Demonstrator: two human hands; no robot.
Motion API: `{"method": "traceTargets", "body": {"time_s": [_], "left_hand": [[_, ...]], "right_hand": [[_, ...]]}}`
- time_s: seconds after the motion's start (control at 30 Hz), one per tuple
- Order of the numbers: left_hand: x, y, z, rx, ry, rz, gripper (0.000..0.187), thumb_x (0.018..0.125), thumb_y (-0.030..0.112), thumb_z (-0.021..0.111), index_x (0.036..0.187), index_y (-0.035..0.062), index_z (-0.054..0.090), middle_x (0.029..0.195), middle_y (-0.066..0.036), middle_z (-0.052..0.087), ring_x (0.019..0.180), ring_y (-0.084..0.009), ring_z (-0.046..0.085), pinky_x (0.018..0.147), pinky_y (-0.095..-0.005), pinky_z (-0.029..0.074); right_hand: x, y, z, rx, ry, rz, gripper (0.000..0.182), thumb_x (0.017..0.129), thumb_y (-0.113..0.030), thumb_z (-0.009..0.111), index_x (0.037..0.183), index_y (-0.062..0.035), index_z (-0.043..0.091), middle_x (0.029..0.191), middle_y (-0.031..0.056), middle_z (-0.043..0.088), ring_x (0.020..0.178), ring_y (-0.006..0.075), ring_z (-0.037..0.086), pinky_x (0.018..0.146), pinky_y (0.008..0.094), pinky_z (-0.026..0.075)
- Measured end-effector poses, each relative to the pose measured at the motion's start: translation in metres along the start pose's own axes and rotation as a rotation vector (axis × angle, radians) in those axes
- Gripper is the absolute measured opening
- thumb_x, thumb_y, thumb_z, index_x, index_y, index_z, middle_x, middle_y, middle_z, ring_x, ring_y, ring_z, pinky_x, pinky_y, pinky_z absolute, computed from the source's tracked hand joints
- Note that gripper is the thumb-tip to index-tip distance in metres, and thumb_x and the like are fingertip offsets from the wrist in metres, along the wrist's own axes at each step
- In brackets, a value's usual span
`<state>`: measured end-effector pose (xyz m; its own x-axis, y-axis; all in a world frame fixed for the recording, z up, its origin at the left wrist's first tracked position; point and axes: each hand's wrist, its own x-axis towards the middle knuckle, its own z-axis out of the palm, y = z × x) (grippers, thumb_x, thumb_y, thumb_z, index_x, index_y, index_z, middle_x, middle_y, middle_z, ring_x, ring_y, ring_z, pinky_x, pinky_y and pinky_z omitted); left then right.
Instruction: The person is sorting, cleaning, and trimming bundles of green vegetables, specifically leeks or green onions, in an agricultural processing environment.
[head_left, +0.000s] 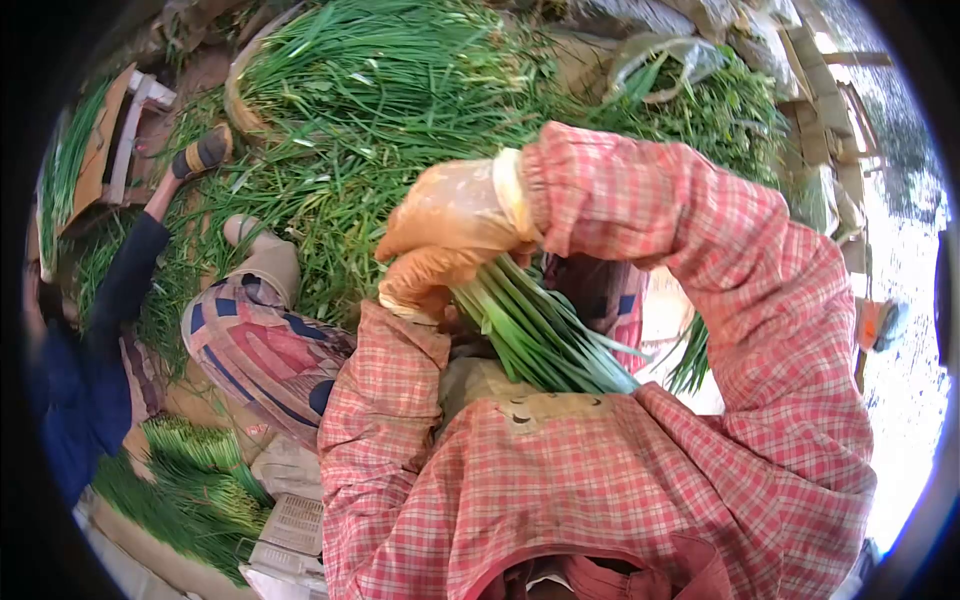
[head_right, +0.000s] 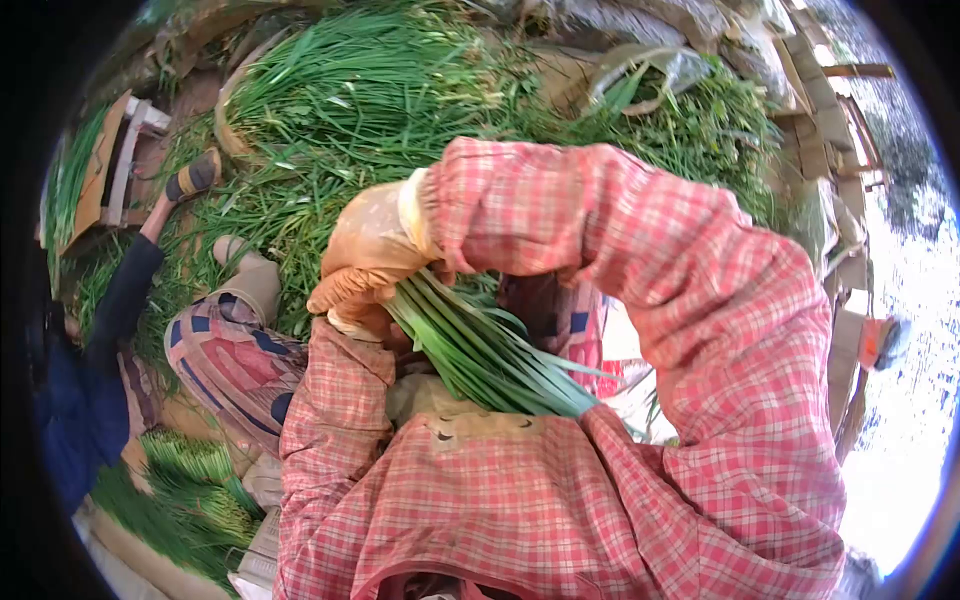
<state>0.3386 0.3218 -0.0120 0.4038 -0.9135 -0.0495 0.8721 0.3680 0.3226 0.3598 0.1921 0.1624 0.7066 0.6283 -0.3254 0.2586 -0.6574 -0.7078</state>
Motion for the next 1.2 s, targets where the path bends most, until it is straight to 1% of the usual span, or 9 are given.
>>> {"method": "traceTargets", "body": {"time_s": [0.1, 0.17, 0.23, 0.27, 0.47, 0.57, 0.8, 0.97, 1.2], "left_hand": [[0.002, 0.002, -0.002, 0.128, 0.324, -0.105, 0.041, 0.063, 0.014, 0.065, 0.102, 0.0056, 0.054, 0.096, -0.006, 0.059, 0.086, -0.0237, 0.058, 0.086, -0.0404, 0.045], [0.012, 0.034, 0.079, 0.212, 0.147, -0.072, 0.036, 0.067, 0.012, 0.063, 0.101, 0.0068, 0.052, 0.095, -0.004, 0.056, 0.084, -0.0197, 0.056, 0.088, -0.0438, 0.044], [0.015, 0.056, 0.079, 0.190, 0.396, 0.255, 0.011, 0.069, 0.004, 0.058, 0.075, 0.0094, 0.052, 0.072, -0.003, 0.053, 0.073, -0.0180, 0.056, 0.088, -0.0452, 0.042], [0.015, 0.076, 0.070, 0.320, 0.451, 0.423, 0.011, 0.070, 0.004, 0.058, 0.071, 0.0091, 0.048, 0.069, -0.003, 0.050, 0.075, -0.0196, 0.056, 0.087, -0.0446, 0.043], [-0.060, 0.216, 0.020, 0.173, 0.452, 0.846, 0.027, 0.089, 0.025, 0.047, 0.078, 0.0010, 0.053, 0.082, -0.011, 0.058, 0.098, -0.0265, 0.054, 0.089, -0.0445, 0.043], [-0.091, 0.264, 0.018, 0.019, 0.171, 0.878, 0.028, 0.089, 0.026, 0.047, 0.079, 0.0009, 0.054, 0.083, -0.012, 0.059, 0.100, -0.0282, 0.052, 0.090, -0.0482, 0.041], [-0.124, 0.303, 0.086, 0.188, 0.166, 0.986, 0.023, 0.089, 0.024, 0.049, 0.083, 0.0029, 0.054, 0.088, -0.009, 0.059, 0.103, -0.0260, 0.051, 0.094, -0.0488, 0.037], [-0.124, 0.287, 0.127, 0.380, 0.121, 0.985, 0.024, 0.090, 0.027, 0.046, 0.088, 0.0038, 0.052, 0.099, -0.011, 0.057, 0.103, -0.0251, 0.051, 0.092, -0.0466, 0.040], [-0.129, 0.266, 0.148, 0.453, 0.064, 1.007, 0.024, 0.091, 0.027, 0.045, 0.084, 0.0049, 0.051, 0.095, -0.010, 0.057, 0.102, -0.0244, 0.051, 0.092, -0.0454, 0.041]], "right_hand": [[-0.006, 0.029, 0.013, -0.023, 0.164, -0.066, 0.039, 0.086, -0.036, 0.043, 0.109, -0.0061, 0.054, 0.105, 0.0174, 0.054, 0.097, 0.0327, 0.053, 0.081, 0.0399, 0.045], [-0.017, 0.057, 0.010, -0.132, 0.404, -0.323, 0.032, 0.092, -0.019, 0.037, 0.121, -0.0074, 0.046, 0.124, 0.0158, 0.045, 0.111, 0.0287, 0.047, 0.091, 0.0367, 0.042], [-0.063, 0.078, -0.018, -0.104, 0.741, -0.139, 0.035, 0.093, -0.023, 0.036, 0.122, -0.0085, 0.047, 0.118, 0.0142, 0.050, 0.102, 0.0248, 0.054, 0.090, 0.0333, 0.042], [-0.099, 0.053, -0.028, 0.330, 0.877, 0.129, 0.036, 0.094, -0.026, 0.035, 0.122, -0.0083, 0.048, 0.112, 0.0118, 0.055, 0.096, 0.0200, 0.056, 0.088, 0.0312, 0.042], [-0.256, 0.050, 0.044, 0.919, 1.602, 0.174, 0.032, 0.090, -0.023, 0.047, 0.111, -0.0002, 0.055, 0.096, 0.0045, 0.059, 0.085, 0.0113, 0.054, 0.074, 0.0240, 0.042], [-0.282, 0.047, 0.098, 1.035, 1.688, 0.194, 0.032, 0.092, -0.022, 0.043, 0.114, -0.0014, 0.052, 0.108, 0.0051, 0.056, 0.087, 0.0111, 0.053, 0.072, 0.0234, 0.041], [-0.253, 0.024, 0.110, 0.840, 1.572, 0.436, 0.026, 0.085, -0.014, 0.051, 0.105, -0.0001, 0.057, 0.089, 0.0036, 0.058, 0.073, 0.0087, 0.053, 0.067, 0.0206, 0.043], [-0.188, -0.024, 0.041, 0.140, 1.655, 0.112, 0.017, 0.075, 0.003, 0.059, 0.090, -0.0026, 0.063, 0.082, 0.0062, 0.058, 0.077, 0.0141, 0.056, 0.069, 0.0238, 0.044], [-0.127, -0.039, 0.004, 0.017, 1.339, -0.121, 0.037, 0.066, -0.016, 0.072, 0.098, -0.0060, 0.058, 0.091, 0.0105, 0.055, 0.083, 0.0255, 0.057, 0.073, 0.0326, 0.046]]}}
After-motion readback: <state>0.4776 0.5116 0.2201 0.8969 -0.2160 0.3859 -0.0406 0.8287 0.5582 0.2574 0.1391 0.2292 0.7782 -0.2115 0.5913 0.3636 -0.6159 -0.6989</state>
